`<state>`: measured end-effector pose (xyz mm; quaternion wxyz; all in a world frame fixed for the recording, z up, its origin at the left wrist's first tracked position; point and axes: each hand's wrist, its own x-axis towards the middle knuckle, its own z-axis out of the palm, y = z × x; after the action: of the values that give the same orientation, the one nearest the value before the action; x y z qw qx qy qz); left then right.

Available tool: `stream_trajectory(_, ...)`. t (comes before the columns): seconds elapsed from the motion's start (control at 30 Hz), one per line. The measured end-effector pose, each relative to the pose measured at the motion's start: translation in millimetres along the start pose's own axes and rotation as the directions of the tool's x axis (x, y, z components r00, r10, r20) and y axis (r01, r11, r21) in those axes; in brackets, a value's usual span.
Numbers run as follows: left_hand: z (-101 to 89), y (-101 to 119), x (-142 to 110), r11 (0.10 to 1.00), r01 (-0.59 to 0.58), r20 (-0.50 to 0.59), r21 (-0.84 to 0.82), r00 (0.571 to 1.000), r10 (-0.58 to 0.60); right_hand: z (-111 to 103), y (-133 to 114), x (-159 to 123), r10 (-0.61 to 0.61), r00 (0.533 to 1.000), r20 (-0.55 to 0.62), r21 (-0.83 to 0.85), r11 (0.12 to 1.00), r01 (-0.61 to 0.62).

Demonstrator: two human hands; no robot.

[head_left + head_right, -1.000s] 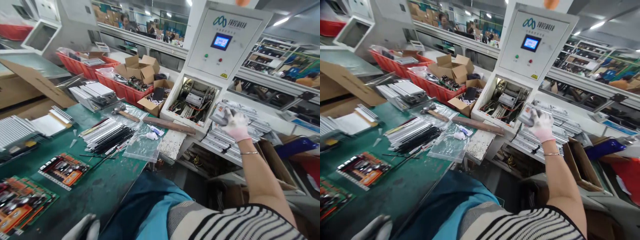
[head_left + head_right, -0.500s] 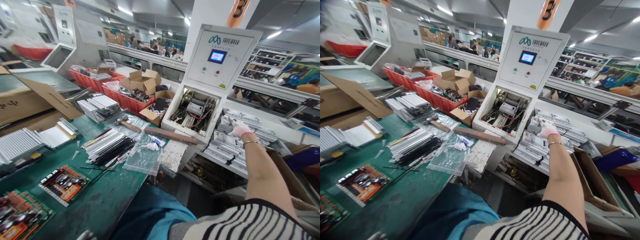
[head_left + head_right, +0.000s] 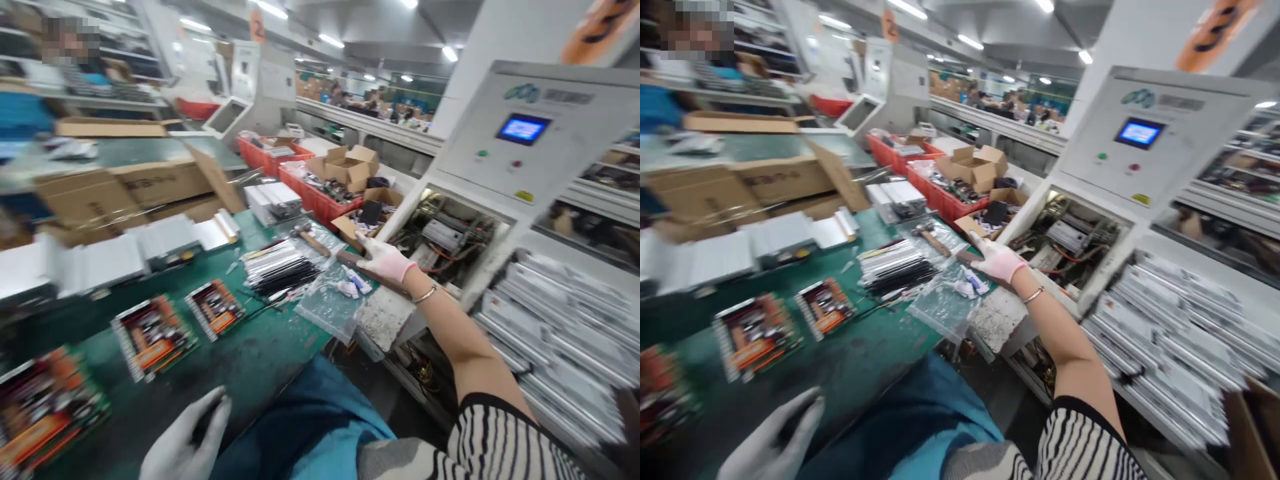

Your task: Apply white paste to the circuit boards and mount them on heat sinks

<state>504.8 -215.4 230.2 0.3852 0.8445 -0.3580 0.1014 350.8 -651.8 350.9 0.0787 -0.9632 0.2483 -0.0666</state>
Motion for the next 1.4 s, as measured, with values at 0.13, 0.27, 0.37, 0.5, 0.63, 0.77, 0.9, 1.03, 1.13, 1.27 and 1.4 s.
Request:
stream_trajectory(0.13, -8.6, 15.0, 1.6, 0.987, 0.153, 0.037, -0.049, 0.988, -0.152, 33.8, -85.4, 76.0, -0.298, 0.953, 0.056, 0.100, 0.951, 0.291)
stream_trajectory(0.27, -6.1, 14.4, -2.2, 0.967, 0.235, 0.060, -0.096, 0.971, -0.230, 55.8, -165.5, 136.3, -0.377, 0.917, 0.129, 0.147, 0.922, 0.359)
stream_trajectory(0.37, -4.2, 15.0, -7.8, 0.969, 0.219, 0.042, -0.116, 0.976, -0.216, 69.5, -208.0, 173.6, -0.289, 0.945, 0.151, 0.155, 0.951, 0.266)
stream_trajectory(0.5, -4.8, 16.3, -12.5, 0.979, 0.179, 0.036, -0.097, 0.984, -0.176, 88.4, -235.2, 219.1, -0.150, 0.977, 0.152, 0.116, 0.984, 0.133)
stream_trajectory(0.63, -5.7, 15.3, -13.3, 0.985, 0.157, 0.000, -0.077, 0.987, -0.158, 107.6, -245.5, 253.1, -0.033, 0.983, 0.179, 0.093, 0.996, 0.017)
stream_trajectory(0.77, -4.6, 14.1, -11.3, 0.993, 0.102, -0.046, -0.053, 0.993, -0.105, 124.4, -255.8, 271.1, 0.024, 0.980, 0.198, 0.082, 0.996, -0.041)
stream_trajectory(0.9, -3.8, 13.5, -10.3, 0.998, 0.052, -0.080, -0.021, 0.995, -0.054, 131.6, -264.4, 276.7, 0.026, 0.983, 0.182, 0.078, 0.996, -0.041)
stream_trajectory(1.03, -5.0, 14.8, -11.5, 0.999, 0.047, -0.074, -0.002, 0.996, -0.047, 121.1, -259.7, 275.5, 0.036, 0.992, 0.121, 0.074, 0.996, -0.046)
stream_trajectory(1.13, -6.0, 17.0, -12.0, 0.999, 0.039, -0.079, 0.018, 0.996, -0.037, 102.1, -243.1, 270.5, 0.042, 0.998, 0.056, 0.072, 0.996, -0.046)
stream_trajectory(1.27, -6.2, 19.6, -10.4, 0.999, 0.023, -0.046, 0.029, 0.999, -0.022, 74.2, -209.6, 244.2, 0.015, 0.999, -0.029, 0.095, 0.995, -0.013)
stream_trajectory(1.4, -9.4, 21.5, -9.5, 0.998, -0.045, -0.119, 0.052, 0.992, 0.051, 57.1, -178.0, 182.9, -0.063, 0.995, -0.078, 0.164, 0.984, 0.075)
